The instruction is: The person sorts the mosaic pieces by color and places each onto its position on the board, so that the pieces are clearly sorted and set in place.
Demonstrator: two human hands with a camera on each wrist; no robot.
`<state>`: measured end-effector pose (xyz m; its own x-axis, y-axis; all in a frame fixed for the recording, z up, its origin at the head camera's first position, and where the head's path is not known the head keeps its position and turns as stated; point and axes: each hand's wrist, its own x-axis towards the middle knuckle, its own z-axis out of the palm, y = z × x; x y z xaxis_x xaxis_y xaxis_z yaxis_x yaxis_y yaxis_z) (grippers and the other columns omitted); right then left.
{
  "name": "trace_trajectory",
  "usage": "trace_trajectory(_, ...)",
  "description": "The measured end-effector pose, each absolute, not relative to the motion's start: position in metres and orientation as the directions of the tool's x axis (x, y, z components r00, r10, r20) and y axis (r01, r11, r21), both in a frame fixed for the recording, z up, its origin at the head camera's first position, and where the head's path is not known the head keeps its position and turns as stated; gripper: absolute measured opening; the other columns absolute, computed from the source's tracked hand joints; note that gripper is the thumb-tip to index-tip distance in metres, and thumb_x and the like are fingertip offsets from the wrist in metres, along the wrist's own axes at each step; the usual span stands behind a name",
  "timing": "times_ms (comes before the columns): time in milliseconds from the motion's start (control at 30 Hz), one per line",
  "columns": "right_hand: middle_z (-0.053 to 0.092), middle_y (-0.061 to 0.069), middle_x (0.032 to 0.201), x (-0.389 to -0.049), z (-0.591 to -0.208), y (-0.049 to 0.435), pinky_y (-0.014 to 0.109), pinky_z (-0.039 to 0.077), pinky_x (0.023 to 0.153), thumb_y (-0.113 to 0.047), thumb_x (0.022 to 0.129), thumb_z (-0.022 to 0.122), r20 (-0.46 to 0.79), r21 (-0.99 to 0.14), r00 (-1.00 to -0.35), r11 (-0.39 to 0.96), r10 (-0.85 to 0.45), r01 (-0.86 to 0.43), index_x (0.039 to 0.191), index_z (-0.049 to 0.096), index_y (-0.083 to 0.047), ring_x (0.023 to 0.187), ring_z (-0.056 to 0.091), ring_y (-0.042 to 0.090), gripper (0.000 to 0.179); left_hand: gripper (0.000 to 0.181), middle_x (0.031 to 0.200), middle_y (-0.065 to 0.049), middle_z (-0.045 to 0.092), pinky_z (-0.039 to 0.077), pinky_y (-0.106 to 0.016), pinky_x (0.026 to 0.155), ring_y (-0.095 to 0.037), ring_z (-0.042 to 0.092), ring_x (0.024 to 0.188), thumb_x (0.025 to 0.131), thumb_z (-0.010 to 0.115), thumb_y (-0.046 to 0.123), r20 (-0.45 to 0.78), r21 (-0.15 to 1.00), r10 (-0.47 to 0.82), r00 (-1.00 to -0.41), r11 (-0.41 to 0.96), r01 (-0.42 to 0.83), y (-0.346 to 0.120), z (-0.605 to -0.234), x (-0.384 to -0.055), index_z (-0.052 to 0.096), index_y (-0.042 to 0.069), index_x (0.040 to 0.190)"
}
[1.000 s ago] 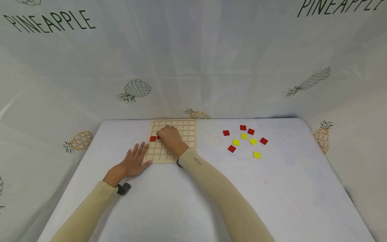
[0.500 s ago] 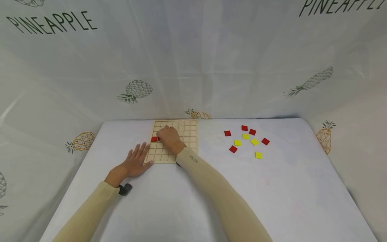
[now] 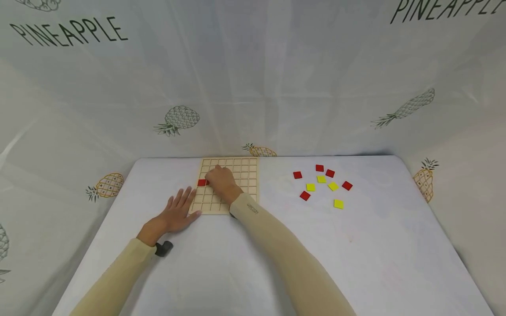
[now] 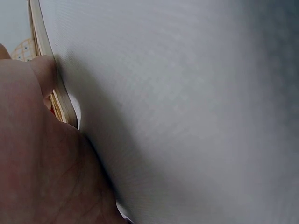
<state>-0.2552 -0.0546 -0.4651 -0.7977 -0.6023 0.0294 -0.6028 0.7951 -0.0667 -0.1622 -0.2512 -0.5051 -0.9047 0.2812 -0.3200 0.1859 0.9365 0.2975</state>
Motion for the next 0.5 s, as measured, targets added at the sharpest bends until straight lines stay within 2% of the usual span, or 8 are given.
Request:
trace_trajectory(167,0.079,-0.005,0.113,-0.249,-0.466,-0.048,0.034,0.058,0.094,-0.022,0.105,0.069,0.015,-0.025,-0.782,0.782,-0.623,-0.623,0.117,0.083,-0.022,0.106,0.069,0.018,0.019,0.088,0.177,-0.019,-0.008,-0.003,-0.066,0.127,-0.044,-0.011,0.162,0.111,0.042,0.055,-0.318,0.300,0.283,-0.905,0.935,0.187,-0.251,-0.506,-0.163,0.000,0.006,0.170)
trace_trajectory(267,0.077,-0.006,0.125,-0.244,-0.466,-0.042,0.034,0.058,0.095,-0.023,0.105,0.069,0.026,-0.038,-0.772,0.771,-0.635,-0.635,0.122,0.081,-0.022,0.107,0.069,0.019,0.021,0.088,0.177,-0.019,-0.008,-0.003,-0.066,0.127,-0.044,-0.010,0.162,0.111,0.042,0.055,-0.312,0.299,0.283,-0.907,0.935,0.189,-0.252,-0.507,-0.164,0.000,0.006,0.170)
trace_trajectory(400,0.067,-0.006,0.144,-0.237,-0.462,-0.031,0.036,0.056,0.100,-0.028,0.104,0.070,0.048,-0.082,-0.757,0.753,-0.651,-0.653,0.132,0.077,-0.023,0.118,0.067,0.020,0.029,0.088,0.177,-0.020,-0.007,-0.003,-0.067,0.127,-0.044,-0.010,0.162,0.110,0.044,0.054,-0.307,0.306,0.284,-0.908,0.933,0.188,-0.253,-0.507,-0.163,0.001,0.005,0.170)
trace_trajectory(500,0.065,-0.004,0.148,-0.232,-0.457,-0.020,0.036,0.054,0.105,-0.029,0.103,0.071,0.067,-0.096,-0.746,0.740,-0.663,-0.666,0.137,0.073,-0.023,0.126,0.065,0.020,0.035,0.089,0.177,-0.021,-0.007,-0.003,-0.067,0.126,-0.045,-0.010,0.162,0.110,0.044,0.055,-0.306,0.311,0.284,-0.909,0.932,0.187,-0.253,-0.506,-0.162,0.001,0.005,0.170)
